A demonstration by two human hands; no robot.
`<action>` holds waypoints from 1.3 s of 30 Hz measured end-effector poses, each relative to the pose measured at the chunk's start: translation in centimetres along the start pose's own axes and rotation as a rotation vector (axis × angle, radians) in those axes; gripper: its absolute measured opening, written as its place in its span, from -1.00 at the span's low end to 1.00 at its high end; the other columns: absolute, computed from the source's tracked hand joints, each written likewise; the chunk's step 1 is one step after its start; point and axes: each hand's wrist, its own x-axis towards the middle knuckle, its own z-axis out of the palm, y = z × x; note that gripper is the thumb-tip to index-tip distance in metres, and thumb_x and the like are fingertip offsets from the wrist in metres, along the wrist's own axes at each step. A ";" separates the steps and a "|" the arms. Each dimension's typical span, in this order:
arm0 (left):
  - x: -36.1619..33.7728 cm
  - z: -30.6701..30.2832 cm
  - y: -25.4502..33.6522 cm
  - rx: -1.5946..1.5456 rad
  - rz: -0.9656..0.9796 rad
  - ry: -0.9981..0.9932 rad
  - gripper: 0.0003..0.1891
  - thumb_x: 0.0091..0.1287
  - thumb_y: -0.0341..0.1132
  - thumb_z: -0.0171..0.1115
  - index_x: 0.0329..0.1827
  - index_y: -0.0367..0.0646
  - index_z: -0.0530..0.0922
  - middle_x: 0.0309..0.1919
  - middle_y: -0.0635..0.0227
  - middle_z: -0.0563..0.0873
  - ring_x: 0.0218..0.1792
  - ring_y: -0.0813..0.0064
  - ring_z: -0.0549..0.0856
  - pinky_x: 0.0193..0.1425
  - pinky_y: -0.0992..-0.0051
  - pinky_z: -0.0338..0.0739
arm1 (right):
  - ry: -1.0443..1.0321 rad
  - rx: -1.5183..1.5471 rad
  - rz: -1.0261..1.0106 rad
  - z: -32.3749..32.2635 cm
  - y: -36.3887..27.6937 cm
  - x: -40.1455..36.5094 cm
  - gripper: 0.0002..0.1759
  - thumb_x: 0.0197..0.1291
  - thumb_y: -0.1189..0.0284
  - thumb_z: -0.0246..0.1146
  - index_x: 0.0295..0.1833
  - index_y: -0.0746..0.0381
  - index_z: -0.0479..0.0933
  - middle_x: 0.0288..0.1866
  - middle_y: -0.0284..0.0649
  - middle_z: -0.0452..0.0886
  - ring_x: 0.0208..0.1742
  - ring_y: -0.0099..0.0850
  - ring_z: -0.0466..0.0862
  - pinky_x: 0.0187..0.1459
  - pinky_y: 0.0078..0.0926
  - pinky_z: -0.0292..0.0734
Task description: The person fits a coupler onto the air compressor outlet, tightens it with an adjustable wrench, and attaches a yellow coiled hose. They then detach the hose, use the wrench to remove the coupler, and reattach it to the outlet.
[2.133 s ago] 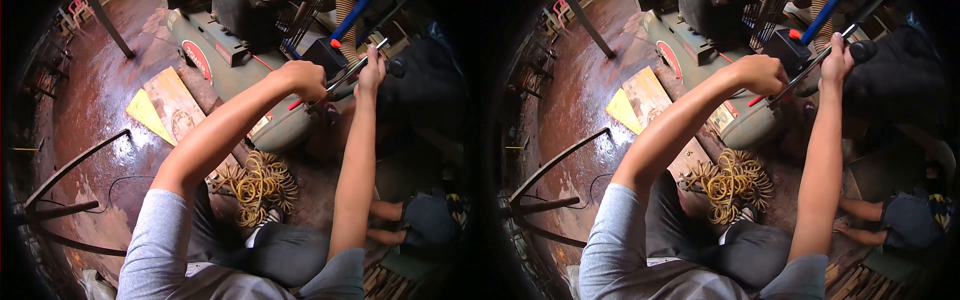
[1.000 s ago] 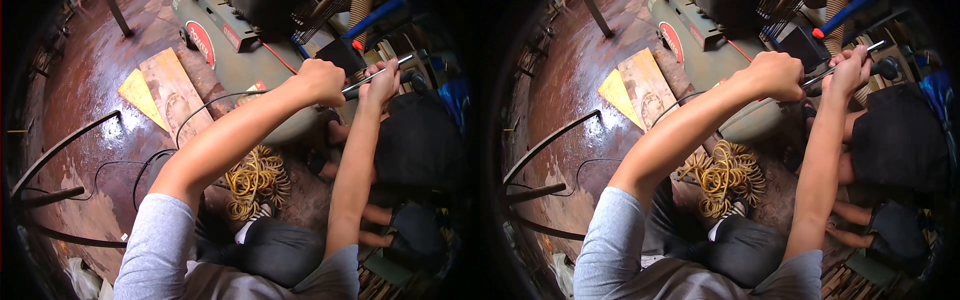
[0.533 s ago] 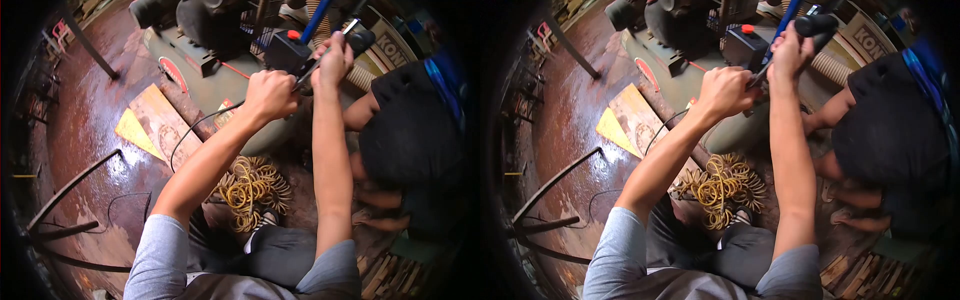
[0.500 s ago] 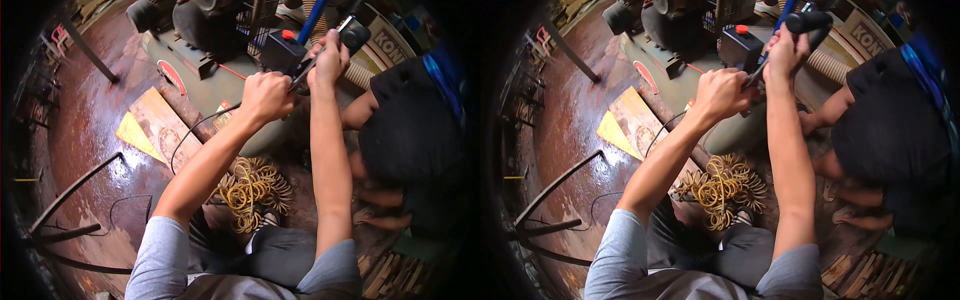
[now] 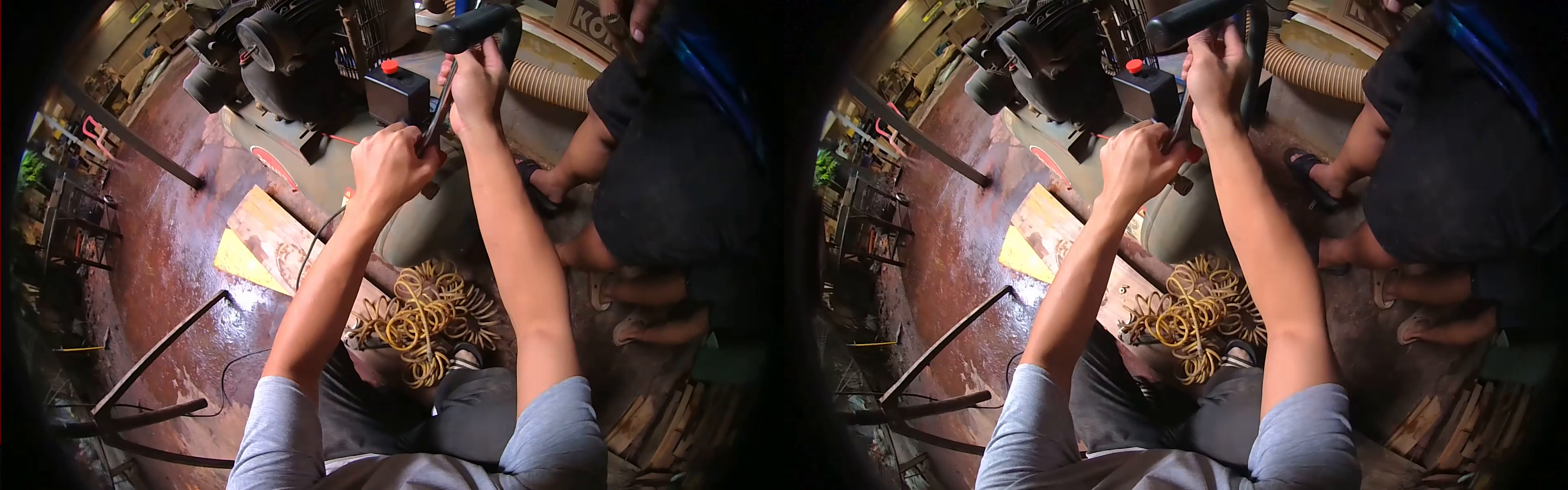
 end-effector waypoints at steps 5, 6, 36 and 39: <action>0.5 -0.9 1.1 0.061 0.006 -0.037 -0.66 0.04 -0.03 0.45 -0.46 -0.15 0.68 -0.45 0.23 0.68 -0.37 0.11 0.71 -0.27 0.19 0.55 | 0.032 0.002 -0.024 0.5 -0.2 -0.1 -0.87 0.34 0.58 0.17 -0.06 0.17 0.55 -0.46 -0.41 0.47 -0.55 -0.63 0.46 -0.53 -0.62 0.37; 0.7 -0.8 0.9 0.079 -0.003 -0.093 -0.66 0.08 -0.03 0.41 -0.48 -0.17 0.65 -0.45 0.19 0.68 -0.37 0.08 0.72 -0.27 0.17 0.56 | 0.035 0.002 -0.032 0.5 -0.2 -0.1 -0.87 0.34 0.58 0.18 -0.06 0.16 0.55 -0.47 -0.42 0.46 -0.56 -0.65 0.45 -0.54 -0.64 0.35; -7.7 -2.7 0.7 -0.423 -0.063 0.286 -0.88 0.23 -0.39 0.41 -0.37 -0.23 0.64 -0.58 0.28 0.57 -0.62 0.37 0.57 -0.50 0.45 0.42 | -0.390 0.034 0.401 5.4 -5.1 -5.8 -0.76 0.41 0.31 0.28 0.03 0.23 0.52 -0.34 -0.32 0.64 -0.45 -0.53 0.65 -0.39 -0.52 0.62; -10.8 -3.6 -0.2 -0.547 -0.136 0.316 -0.92 0.24 -0.47 0.39 -0.31 -0.29 0.65 -0.55 0.28 0.59 -0.55 0.45 0.57 -0.42 0.50 0.44 | -0.721 0.069 0.592 5.4 -6.1 -7.6 -0.69 0.48 0.31 0.18 0.20 0.25 0.51 -0.25 -0.27 0.70 -0.29 -0.49 0.71 -0.19 -0.51 0.66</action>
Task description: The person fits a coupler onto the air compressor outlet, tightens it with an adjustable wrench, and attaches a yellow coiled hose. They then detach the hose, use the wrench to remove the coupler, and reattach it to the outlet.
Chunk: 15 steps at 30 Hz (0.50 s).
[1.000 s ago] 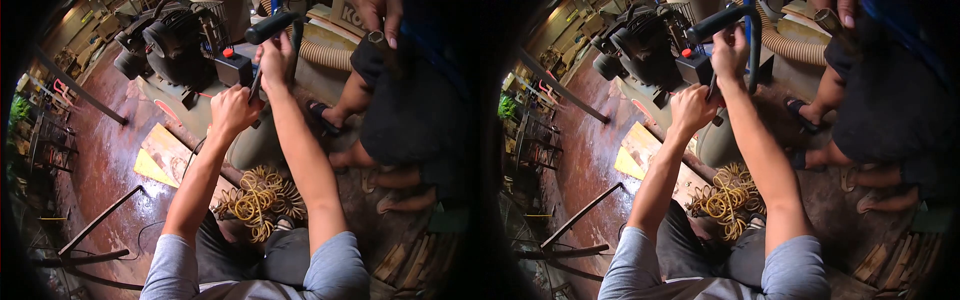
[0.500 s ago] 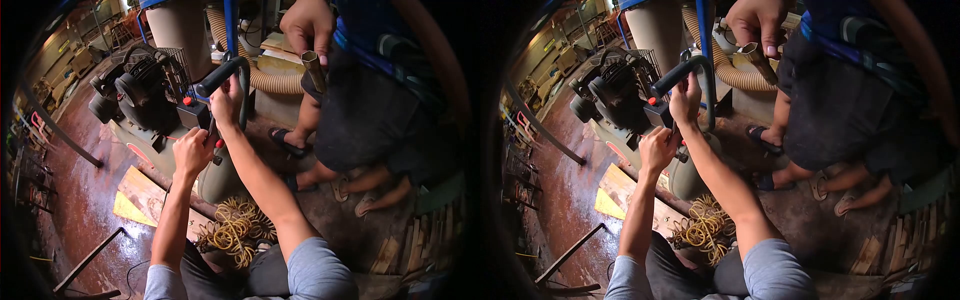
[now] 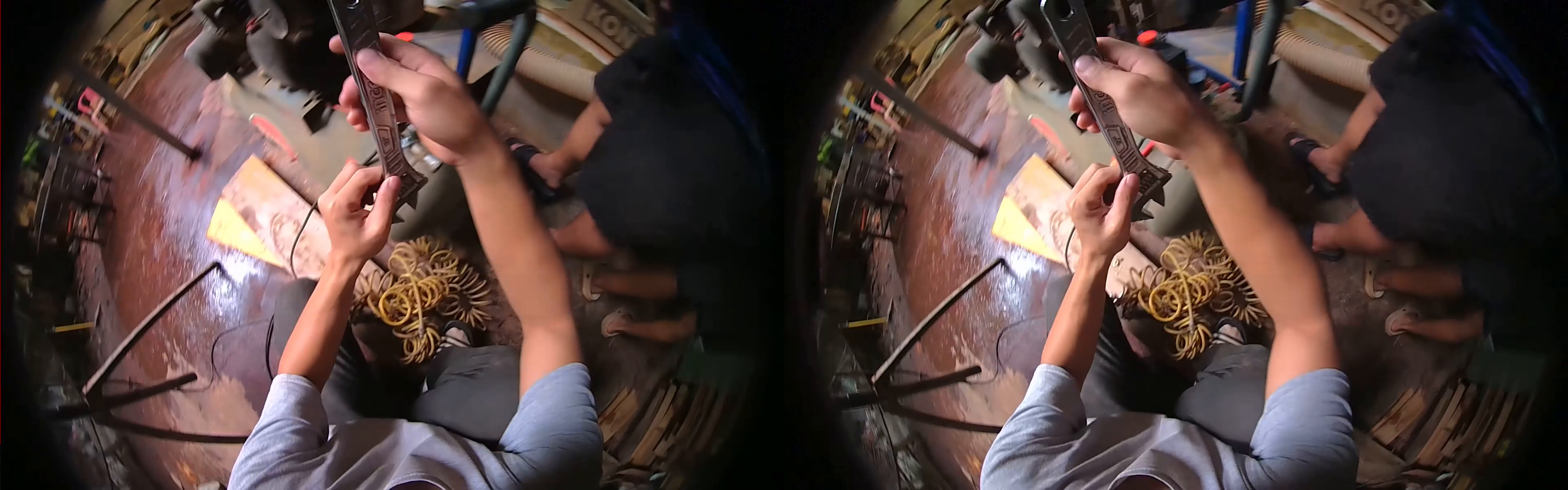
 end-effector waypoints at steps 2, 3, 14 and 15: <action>-1.2 -1.4 -1.3 -0.097 -0.111 -0.059 -0.91 0.23 -0.49 0.38 -0.28 -0.30 0.64 -0.41 0.26 0.67 -0.40 0.41 0.62 -0.26 0.49 0.48 | -0.049 -0.114 0.031 1.3 0.9 -0.1 -0.70 0.49 0.36 0.16 0.21 0.27 0.53 -0.25 -0.27 0.70 -0.21 -0.50 0.72 -0.12 -0.53 0.65; -1.5 -2.3 -1.9 -0.135 -0.119 -0.127 -0.90 0.25 -0.46 0.36 -0.25 -0.30 0.64 -0.38 0.26 0.68 -0.37 0.42 0.63 -0.22 0.50 0.49 | -0.048 -0.203 0.018 1.9 1.7 -0.2 -0.72 0.48 0.37 0.17 0.17 0.28 0.55 -0.24 -0.27 0.70 -0.21 -0.52 0.71 -0.11 -0.55 0.65; -11.6 -7.1 -12.9 -0.615 -0.467 0.022 -0.82 0.56 -0.31 0.10 -0.24 -0.16 0.48 -0.40 0.46 0.52 -0.42 0.69 0.43 -0.32 0.58 0.33 | 0.128 -1.338 -0.530 2.7 10.0 -5.7 -0.87 0.20 0.45 0.31 -0.16 0.22 0.64 -0.35 -0.14 0.68 -0.27 -0.11 0.70 -0.26 -0.24 0.59; -11.3 -8.2 -12.9 -0.595 -0.558 0.077 -0.80 0.56 -0.27 0.11 -0.26 -0.15 0.47 -0.43 0.47 0.50 -0.43 0.67 0.41 -0.32 0.58 0.31 | 0.181 -1.466 -0.545 0.5 9.6 -6.5 -0.84 0.15 0.45 0.34 -0.14 0.19 0.65 -0.32 -0.16 0.68 -0.25 -0.14 0.70 -0.24 -0.26 0.59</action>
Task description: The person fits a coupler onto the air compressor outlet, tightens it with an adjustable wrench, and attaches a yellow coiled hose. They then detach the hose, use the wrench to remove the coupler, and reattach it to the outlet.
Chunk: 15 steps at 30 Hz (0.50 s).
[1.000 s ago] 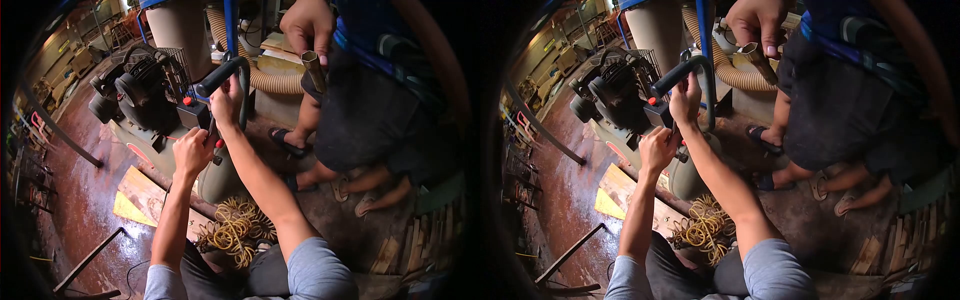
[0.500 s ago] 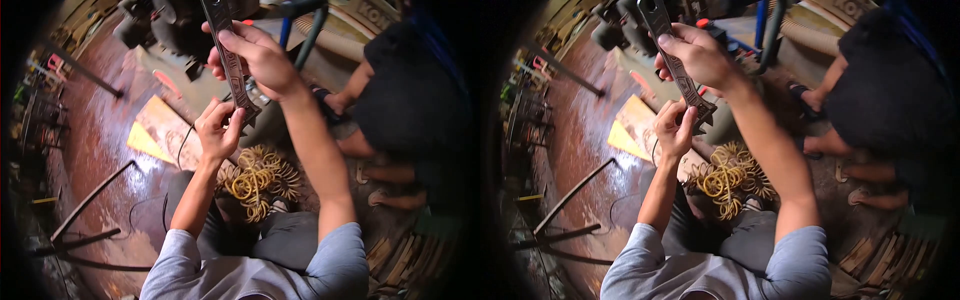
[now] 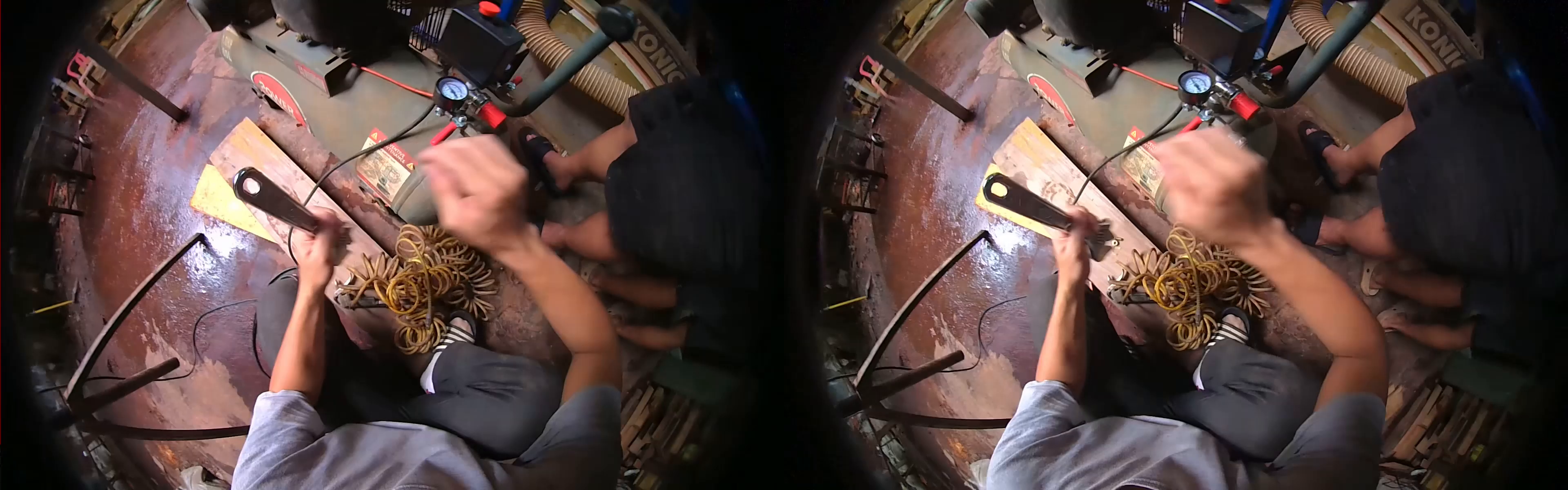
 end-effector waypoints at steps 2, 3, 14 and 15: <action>0.3 -1.7 0.9 0.034 -0.032 0.133 -0.76 0.55 -0.22 0.13 -0.30 -0.12 0.46 -0.47 0.48 0.48 -0.46 0.66 0.37 -0.33 0.59 0.26 | 0.044 -0.217 0.055 -1.4 3.1 -1.3 -0.80 0.14 0.42 0.36 -0.11 0.18 0.67 -0.29 -0.18 0.69 -0.24 -0.17 0.68 -0.21 -0.27 0.58; 1.0 -2.5 1.0 0.067 0.013 0.181 -0.74 0.55 -0.21 0.13 -0.33 -0.11 0.45 -0.47 0.49 0.48 -0.47 0.66 0.36 -0.35 0.59 0.24 | 0.077 -0.302 0.114 -1.7 3.9 -1.5 -0.80 0.18 0.40 0.35 -0.09 0.20 0.67 -0.29 -0.18 0.69 -0.26 -0.18 0.68 -0.21 -0.27 0.58; 2.2 -5.6 2.2 -0.222 0.010 0.220 -0.77 0.51 -0.28 0.20 -0.35 -0.06 0.41 -0.46 0.54 0.34 -0.51 0.68 0.20 -0.40 0.60 0.12 | 0.034 -0.226 0.287 2.6 6.2 -3.7 -0.75 0.34 0.34 0.29 -0.07 0.34 0.61 -0.30 0.05 0.69 -0.23 0.02 0.72 -0.20 -0.21 0.56; 2.2 -6.3 1.8 -0.251 0.013 0.175 -0.77 0.51 -0.27 0.20 -0.34 -0.06 0.41 -0.46 0.54 0.35 -0.51 0.68 0.21 -0.41 0.60 0.11 | -0.010 -0.101 0.535 2.5 5.7 -3.9 -0.75 0.35 0.33 0.30 -0.07 0.32 0.62 -0.33 -0.01 0.68 -0.28 -0.04 0.69 -0.20 -0.28 0.54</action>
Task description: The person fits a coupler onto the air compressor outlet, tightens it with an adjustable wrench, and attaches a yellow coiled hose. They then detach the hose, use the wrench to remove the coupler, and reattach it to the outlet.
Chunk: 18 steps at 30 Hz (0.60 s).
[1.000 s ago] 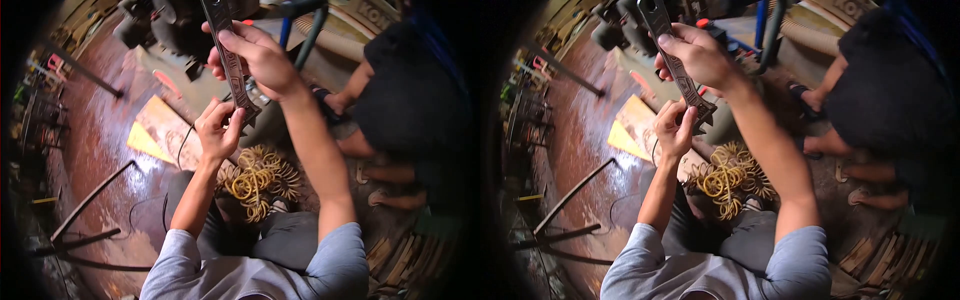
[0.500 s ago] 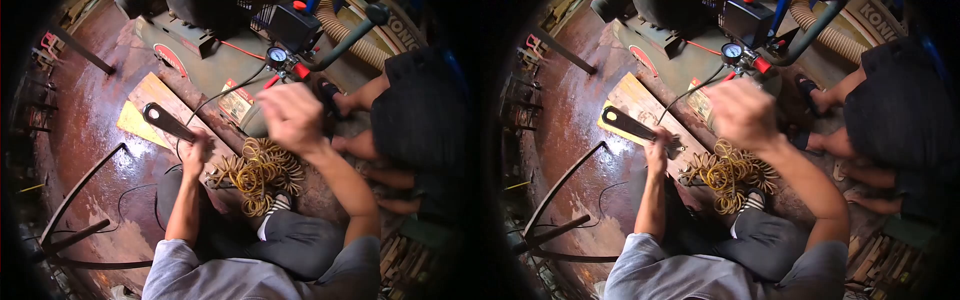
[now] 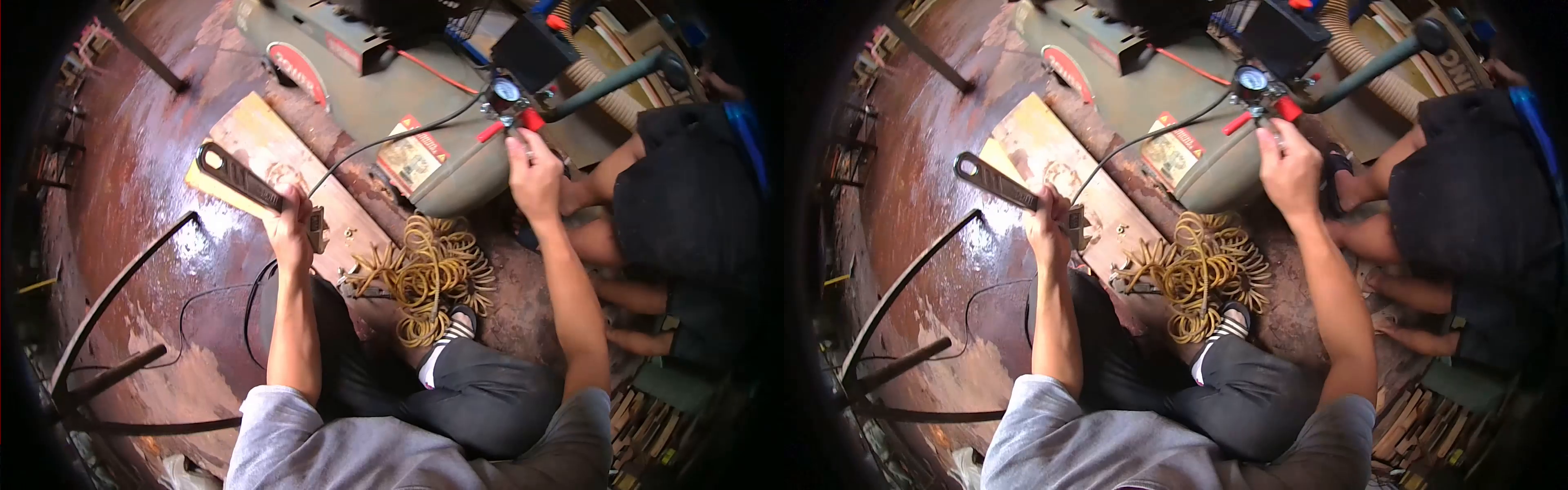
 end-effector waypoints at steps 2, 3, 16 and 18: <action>-0.2 -1.2 -0.2 0.074 -0.094 0.151 -0.77 0.48 -0.26 0.22 -0.34 -0.08 0.42 -0.46 0.53 0.38 -0.51 0.67 0.25 -0.41 0.60 0.13 | -0.346 0.522 0.434 -0.4 4.7 1.0 -0.73 0.35 0.31 0.31 -0.04 0.31 0.63 -0.43 -0.14 0.63 -0.39 -0.16 0.63 -0.22 -0.37 0.53; -0.2 -1.7 0.0 0.058 -0.066 0.157 -0.78 0.47 -0.26 0.24 -0.33 -0.09 0.43 -0.46 0.53 0.40 -0.51 0.67 0.27 -0.40 0.60 0.14 | -0.322 0.401 0.393 -0.4 3.6 0.4 -0.71 0.35 0.31 0.31 -0.02 0.32 0.63 -0.43 -0.18 0.62 -0.41 -0.23 0.61 -0.23 -0.40 0.52; 0.3 -3.6 2.7 0.039 -0.043 0.279 -0.79 0.47 -0.28 0.19 -0.33 -0.18 0.49 -0.57 0.53 0.40 -0.57 0.71 0.28 -0.48 0.58 0.15 | -0.915 0.125 -0.538 15.2 -6.5 -10.3 -0.90 0.15 0.46 0.25 -0.22 0.21 0.63 -0.29 -0.15 0.70 -0.23 -0.12 0.73 -0.19 -0.18 0.65; 0.2 -3.2 3.0 0.006 -0.052 0.302 -0.80 0.48 -0.31 0.18 -0.35 -0.17 0.53 -0.58 0.61 0.38 -0.59 0.77 0.27 -0.50 0.63 0.09 | -0.996 -0.010 -0.511 22.4 -3.9 -12.3 -0.84 0.10 0.51 0.20 -0.20 0.19 0.65 -0.28 -0.13 0.69 -0.18 -0.09 0.73 -0.17 -0.07 0.62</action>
